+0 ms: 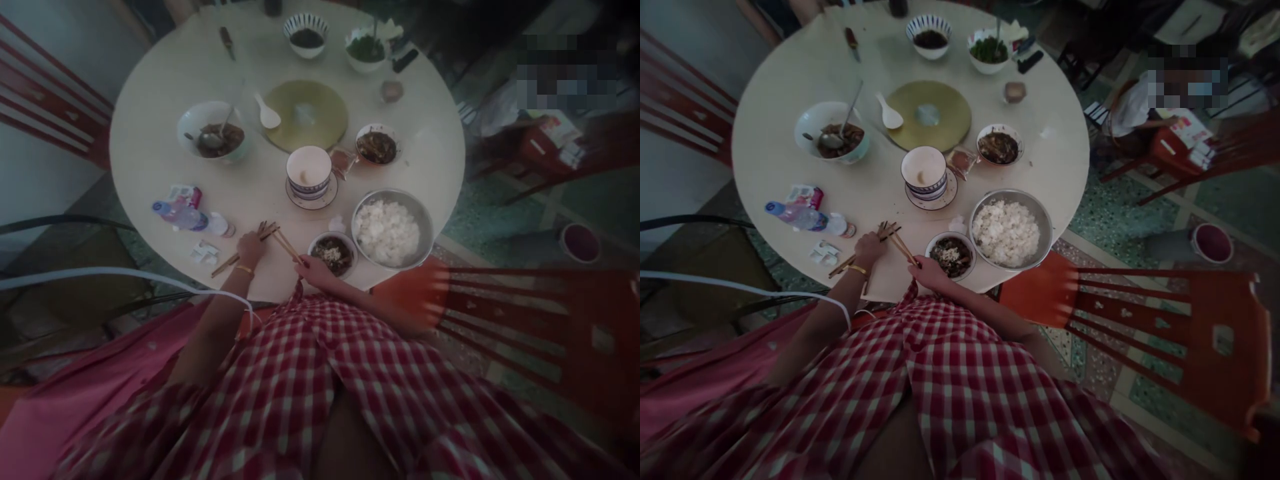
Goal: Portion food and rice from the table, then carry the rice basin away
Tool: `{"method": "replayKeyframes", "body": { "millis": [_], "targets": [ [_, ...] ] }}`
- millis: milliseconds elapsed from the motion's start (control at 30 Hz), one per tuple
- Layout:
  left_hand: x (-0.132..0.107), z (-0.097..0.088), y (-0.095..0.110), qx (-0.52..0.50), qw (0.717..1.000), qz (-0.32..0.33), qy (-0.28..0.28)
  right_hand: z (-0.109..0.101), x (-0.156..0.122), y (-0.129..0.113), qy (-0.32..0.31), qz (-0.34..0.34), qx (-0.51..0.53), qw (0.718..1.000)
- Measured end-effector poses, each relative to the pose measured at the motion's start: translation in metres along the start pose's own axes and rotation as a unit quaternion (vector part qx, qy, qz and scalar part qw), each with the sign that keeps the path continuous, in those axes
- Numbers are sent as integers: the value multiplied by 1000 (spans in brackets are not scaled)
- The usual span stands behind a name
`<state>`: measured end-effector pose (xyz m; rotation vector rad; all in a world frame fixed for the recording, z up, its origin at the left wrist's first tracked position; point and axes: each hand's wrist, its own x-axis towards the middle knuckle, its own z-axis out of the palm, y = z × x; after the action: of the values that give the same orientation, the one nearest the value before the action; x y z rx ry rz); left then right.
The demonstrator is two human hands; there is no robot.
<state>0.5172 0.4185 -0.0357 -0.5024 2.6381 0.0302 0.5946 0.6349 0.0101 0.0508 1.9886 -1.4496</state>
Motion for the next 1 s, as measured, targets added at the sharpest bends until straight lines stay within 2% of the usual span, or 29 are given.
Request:
{"method": "replayKeyframes", "body": {
  "millis": [100,267,400,500,567,733,800,867,933,1000],
  "targets": [
    [-4,1,-8,25,999,20,36,6,-1,-1,11,-18,-2,1000],
    [-4,-2,-20,39,996,78,12,3,-4,-9,36,-9,41,998],
    [-5,10,-23,49,989,140,19,2,-6,-8,36,0,43,998],
    [-6,17,-22,49,991,122,35,4,-4,-4,38,-3,44,998],
    [-5,17,-18,49,994,94,23,5,-3,-2,39,-6,44,998],
    [-4,0,-13,49,995,80,-22,7,-2,1,40,-8,42,998],
    [-7,-12,-20,17,997,72,-16,6,-2,2,50,-10,52,997],
    [-10,-24,-32,-62,994,84,14,5,-1,1,67,-10,64,996],
    [-14,-35,-41,-184,974,123,55,5,4,-3,82,-23,70,994],
    [-17,-41,-42,-301,939,144,81,7,13,-9,88,-53,55,993]
  ]
}}
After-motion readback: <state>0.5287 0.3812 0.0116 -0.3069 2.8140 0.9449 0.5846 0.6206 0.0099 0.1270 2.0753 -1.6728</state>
